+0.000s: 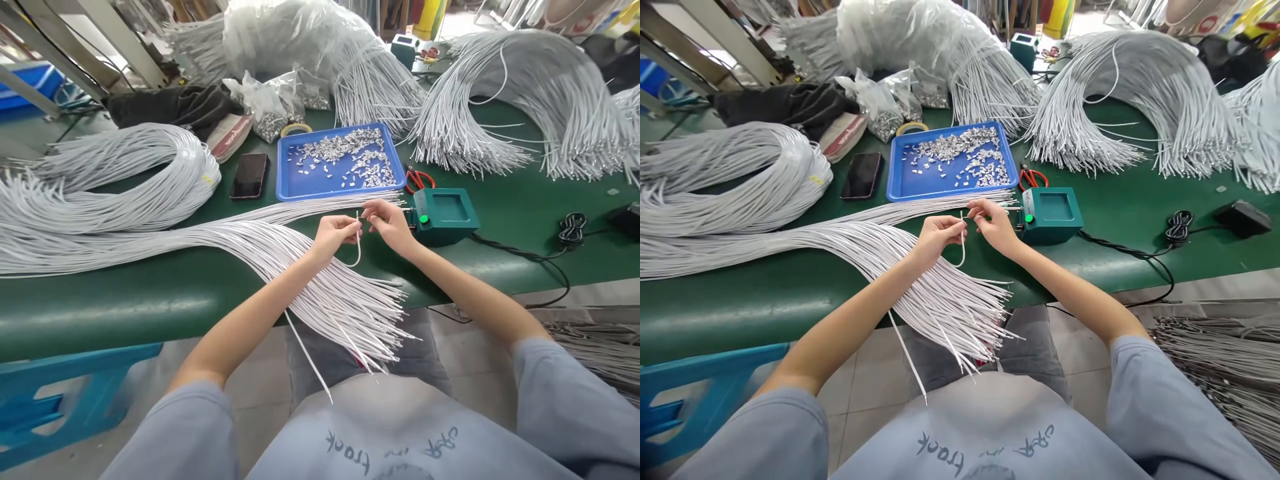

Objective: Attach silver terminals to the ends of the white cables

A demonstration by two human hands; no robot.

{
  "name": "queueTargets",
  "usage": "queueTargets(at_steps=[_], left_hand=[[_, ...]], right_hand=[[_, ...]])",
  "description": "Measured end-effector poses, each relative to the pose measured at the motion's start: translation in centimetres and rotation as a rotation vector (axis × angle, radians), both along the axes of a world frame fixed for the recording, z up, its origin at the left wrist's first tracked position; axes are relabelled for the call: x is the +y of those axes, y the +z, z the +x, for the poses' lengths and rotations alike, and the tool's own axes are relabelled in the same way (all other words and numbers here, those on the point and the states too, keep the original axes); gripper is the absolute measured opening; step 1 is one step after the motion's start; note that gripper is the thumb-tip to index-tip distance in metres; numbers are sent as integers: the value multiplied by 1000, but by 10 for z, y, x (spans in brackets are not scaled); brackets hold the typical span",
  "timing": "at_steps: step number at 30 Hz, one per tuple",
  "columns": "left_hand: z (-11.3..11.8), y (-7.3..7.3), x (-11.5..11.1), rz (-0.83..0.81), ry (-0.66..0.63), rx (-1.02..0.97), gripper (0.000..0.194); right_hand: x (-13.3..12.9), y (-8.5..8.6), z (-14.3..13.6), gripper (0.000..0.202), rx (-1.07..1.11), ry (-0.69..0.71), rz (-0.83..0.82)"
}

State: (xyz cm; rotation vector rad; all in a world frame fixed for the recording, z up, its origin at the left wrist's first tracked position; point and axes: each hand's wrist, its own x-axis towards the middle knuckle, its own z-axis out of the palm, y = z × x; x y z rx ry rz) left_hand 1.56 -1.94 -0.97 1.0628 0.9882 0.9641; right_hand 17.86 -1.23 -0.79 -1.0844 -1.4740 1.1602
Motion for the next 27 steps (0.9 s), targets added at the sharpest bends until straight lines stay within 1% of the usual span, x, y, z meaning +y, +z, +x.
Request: queueTargets(at_steps=[1,3,5,7,9,10,13,19,23,27], left_hand=[[-1,0,2,-57,-20,-56,35],[-2,-1,5,-151,-51,-127,35],[-3,-1,7,-241,-60,-157,29],[-3,1,8,-309,-61,-156,18],[-4,4,8,-344,-76,-152,9],[-4,5,8,-354,-81,-152,8],[-4,8,8,-379,-73,-155,11],[-3,7,9,-393,-68,-129,9],[-4,8,10,-400,-91,-128,11],[-4,9,10,-396,-112,-98,7]], right_hand=[[2,-4,1,31,-113,-5,125],[5,-10,4,45,-338,15,334],[6,-13,7,53,-524,40,477],[7,-12,9,51,-663,54,556],[7,-10,10,41,-760,70,604],[7,-9,10,35,-794,80,618],[7,-7,10,22,-841,98,638],[8,-10,10,16,-845,60,708],[8,-10,10,19,-832,24,773],[9,-9,10,23,-828,7,812]])
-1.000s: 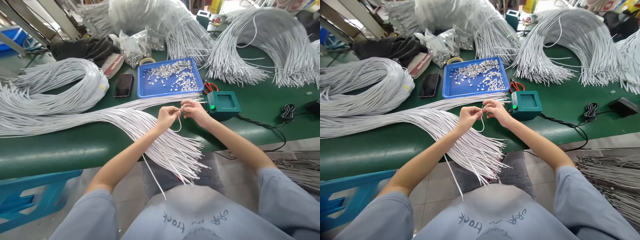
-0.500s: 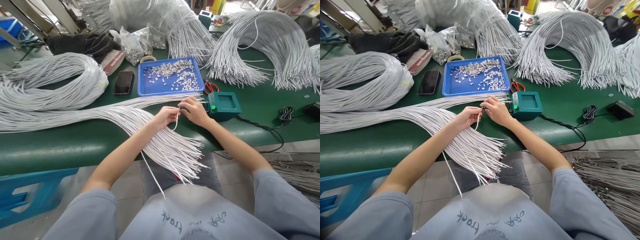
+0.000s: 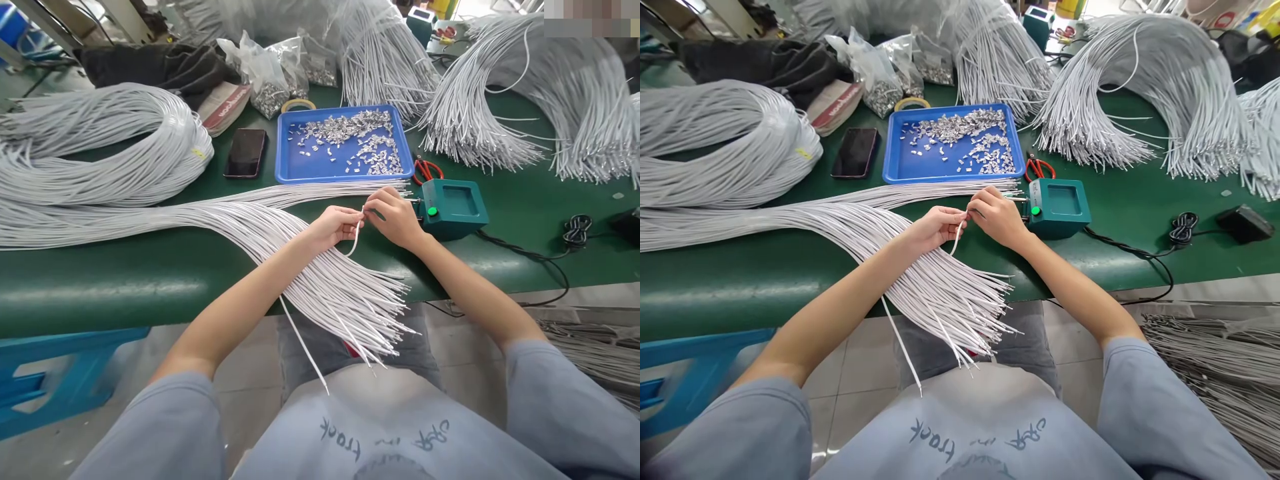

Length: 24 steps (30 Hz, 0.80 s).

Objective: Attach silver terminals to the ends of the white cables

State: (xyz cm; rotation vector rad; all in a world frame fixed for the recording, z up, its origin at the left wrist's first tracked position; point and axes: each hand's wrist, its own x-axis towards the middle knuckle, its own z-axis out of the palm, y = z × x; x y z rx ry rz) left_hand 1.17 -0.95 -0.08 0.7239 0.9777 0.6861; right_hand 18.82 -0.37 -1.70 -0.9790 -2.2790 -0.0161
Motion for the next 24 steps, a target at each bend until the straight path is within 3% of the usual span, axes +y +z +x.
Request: queueTargets(at_steps=[3,6,10,12,13,15,18,20,22,24], left_hand=[[3,-1,-3,67,-21,38,10],[7,-5,-10,356,0,264,12],[8,-12,-18,997,176,749,8],[8,-15,-18,1120,209,771,11],[8,-16,-17,1089,206,722,11],[9,-17,-12,875,195,570,8],[11,-16,-6,520,161,359,7],[11,-14,-4,448,130,298,19],[10,-14,-4,471,107,272,29],[9,-13,-5,498,99,265,31]], right_hand=[[-1,1,-1,23,53,-20,-43],[-5,4,-4,17,234,-40,-213],[-12,9,-13,13,714,-54,-847],[-15,10,-19,15,894,-60,-1102],[-16,10,-21,15,925,-72,-1152],[-17,12,-22,13,853,-132,-1064],[-14,22,-10,19,495,-305,-615],[-9,34,5,32,166,-431,-362],[-1,45,21,35,-124,-495,-313],[7,54,34,36,-340,-465,-401]])
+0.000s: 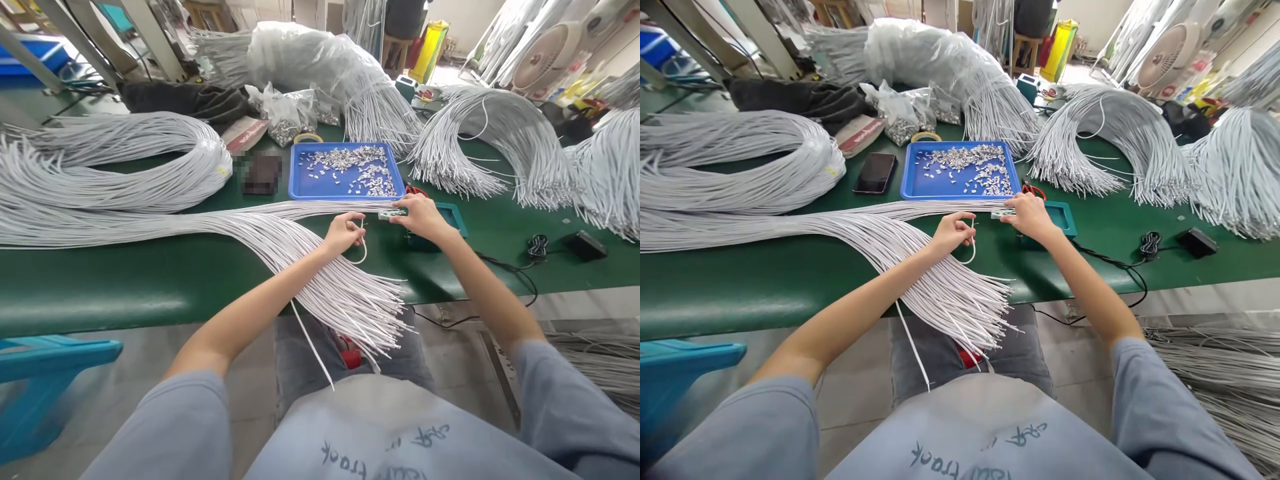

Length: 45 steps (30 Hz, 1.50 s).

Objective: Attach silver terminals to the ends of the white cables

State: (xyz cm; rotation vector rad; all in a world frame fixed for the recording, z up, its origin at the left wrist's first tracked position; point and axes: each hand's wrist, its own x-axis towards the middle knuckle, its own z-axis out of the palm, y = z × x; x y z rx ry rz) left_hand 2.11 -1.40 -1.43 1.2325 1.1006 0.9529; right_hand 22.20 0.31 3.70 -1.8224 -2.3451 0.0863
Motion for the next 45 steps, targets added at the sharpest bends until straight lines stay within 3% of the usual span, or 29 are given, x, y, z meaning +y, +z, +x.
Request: queueTargets(at_steps=[3,9,13,19,39,43,45], left_hand=[[-1,0,-1,-4,-14,5,29],[-1,2,-1,3,-54,-26,25],[-1,4,-2,-64,-66,-74,23],[1,3,-1,-15,-106,-68,24],[3,-1,2,-6,-86,-3,23],[2,0,1,1,-89,5,23],[1,0,1,8,-93,1,23]], right_hand=[[9,5,9,32,-144,52,-103],[15,6,13,23,-286,98,-127],[18,7,12,23,-260,73,-154],[15,7,-1,24,-280,6,-159],[-7,-1,-26,15,-207,79,-97],[-6,-3,-21,14,-204,89,-93],[-3,-4,-13,20,-159,168,-115]])
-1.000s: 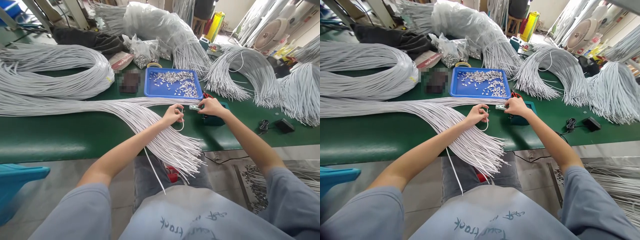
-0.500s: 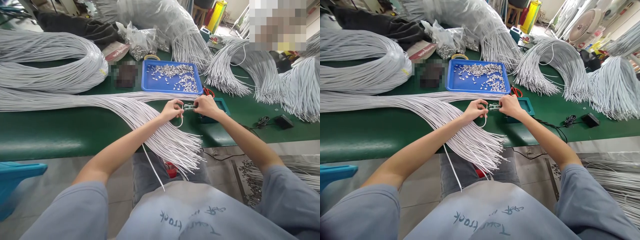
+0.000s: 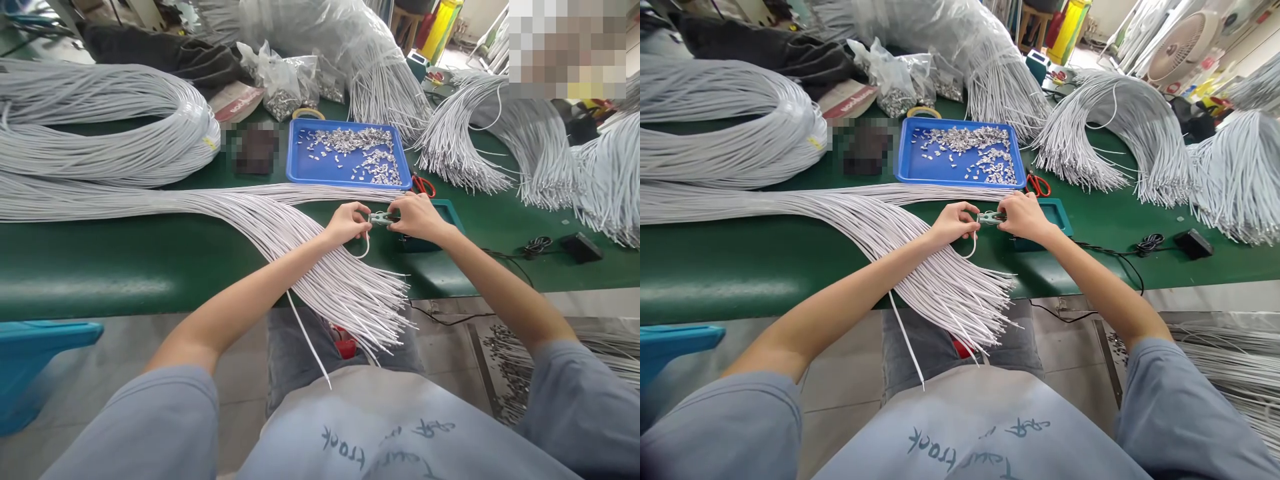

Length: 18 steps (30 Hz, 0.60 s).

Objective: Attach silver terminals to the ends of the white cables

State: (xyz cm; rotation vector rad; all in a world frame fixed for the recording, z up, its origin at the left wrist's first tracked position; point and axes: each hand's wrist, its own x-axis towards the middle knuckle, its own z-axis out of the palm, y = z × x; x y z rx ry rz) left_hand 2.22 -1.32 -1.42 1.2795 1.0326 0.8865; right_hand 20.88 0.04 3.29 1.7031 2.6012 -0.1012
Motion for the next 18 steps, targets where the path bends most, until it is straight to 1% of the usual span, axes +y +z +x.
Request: queueTargets(at_steps=[2,4,7,11,14,18], left_hand=[[0,0,0,-1,-5,-11,23],[0,0,-1,-11,-12,-24,24],[0,-1,-2,-21,-20,-39,24],[-1,-1,-2,-17,-2,-48,24],[-3,-2,-1,-18,4,-63,23],[-4,-1,-1,-30,19,-87,24]], right_hand=[[4,-2,9,29,101,85,-28],[7,-6,17,33,200,88,-2],[9,-12,22,37,274,34,75],[9,-16,24,36,338,26,103],[11,-16,29,34,380,-24,109],[17,-11,41,38,398,-148,114]])
